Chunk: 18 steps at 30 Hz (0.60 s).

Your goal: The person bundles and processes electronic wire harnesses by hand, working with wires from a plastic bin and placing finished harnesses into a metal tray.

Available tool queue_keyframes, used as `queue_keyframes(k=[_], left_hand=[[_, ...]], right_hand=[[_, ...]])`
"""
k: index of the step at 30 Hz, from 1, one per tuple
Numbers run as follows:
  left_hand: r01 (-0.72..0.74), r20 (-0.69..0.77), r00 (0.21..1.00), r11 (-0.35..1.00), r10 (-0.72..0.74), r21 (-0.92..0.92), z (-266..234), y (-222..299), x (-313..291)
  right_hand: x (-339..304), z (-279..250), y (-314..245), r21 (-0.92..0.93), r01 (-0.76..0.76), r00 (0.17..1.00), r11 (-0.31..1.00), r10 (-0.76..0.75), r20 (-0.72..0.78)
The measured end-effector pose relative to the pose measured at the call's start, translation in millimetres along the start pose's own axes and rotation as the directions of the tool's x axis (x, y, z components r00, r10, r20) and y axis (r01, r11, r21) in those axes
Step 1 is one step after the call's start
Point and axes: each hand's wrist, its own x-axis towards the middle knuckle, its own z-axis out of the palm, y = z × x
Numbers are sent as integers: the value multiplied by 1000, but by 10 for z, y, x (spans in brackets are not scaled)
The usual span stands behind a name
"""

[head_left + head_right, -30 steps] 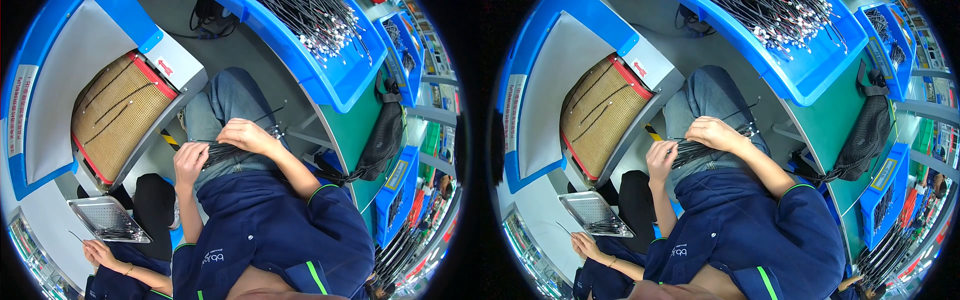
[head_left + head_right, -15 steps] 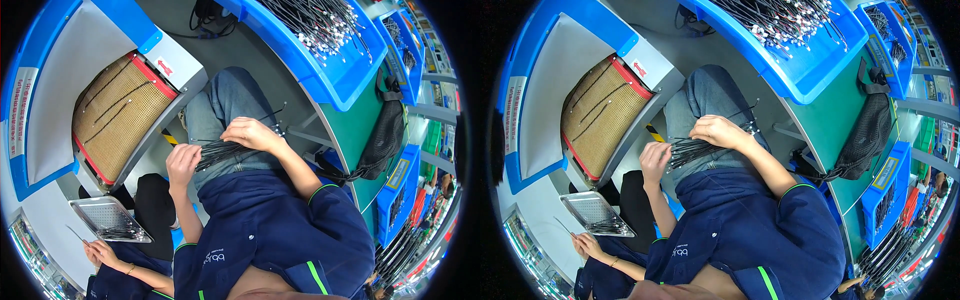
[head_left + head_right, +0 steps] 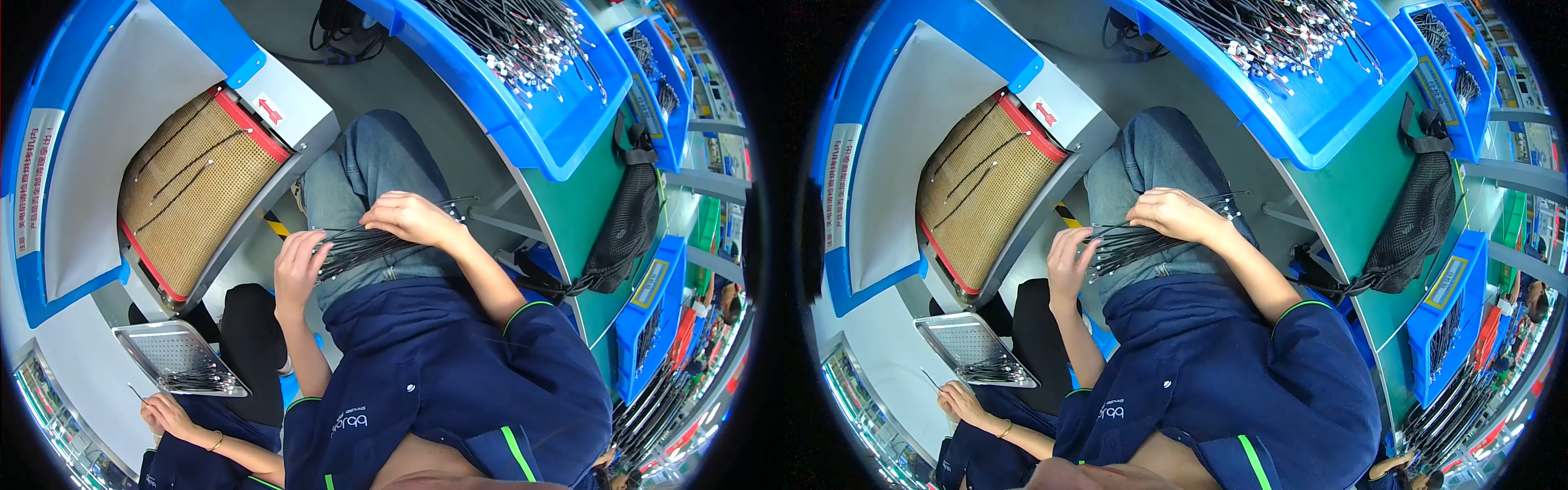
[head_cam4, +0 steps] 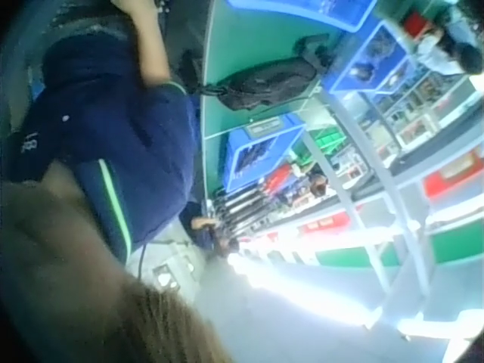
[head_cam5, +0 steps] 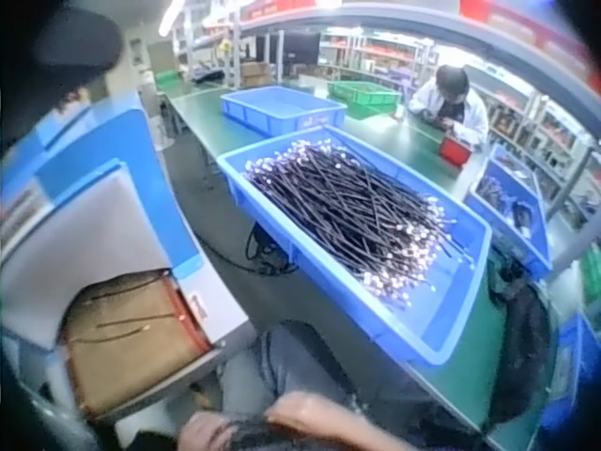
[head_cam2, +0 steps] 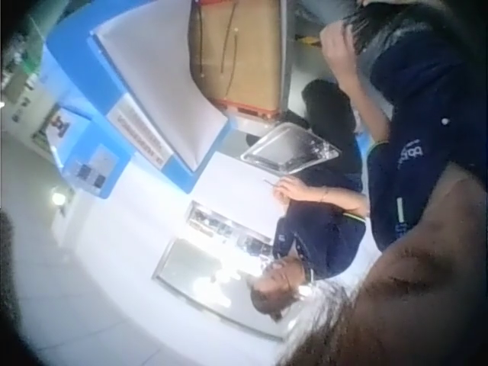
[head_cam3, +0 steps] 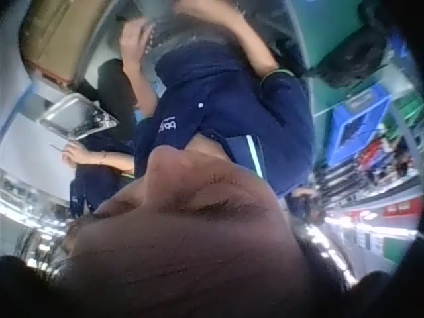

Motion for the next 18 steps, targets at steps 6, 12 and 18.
queue_keyframes(k=[6, 12, 18], left_hand=[[-54, -3, 999, 999, 54, 3, -35, -66, 8], [28, 3, 1000, 999, -28, -41, -62, -99, 2], [172, 50, 985, 971, -166, -166, 18, -101, -109]], right_hand=[[51, -43, -20, -9, 14, 1000, 1000, -14, -15], [51, 15, 3, -21, 69, 997, 997, -70, -36], [-32, 22, -15, -19, 90, 995, 996, -91, -48]])
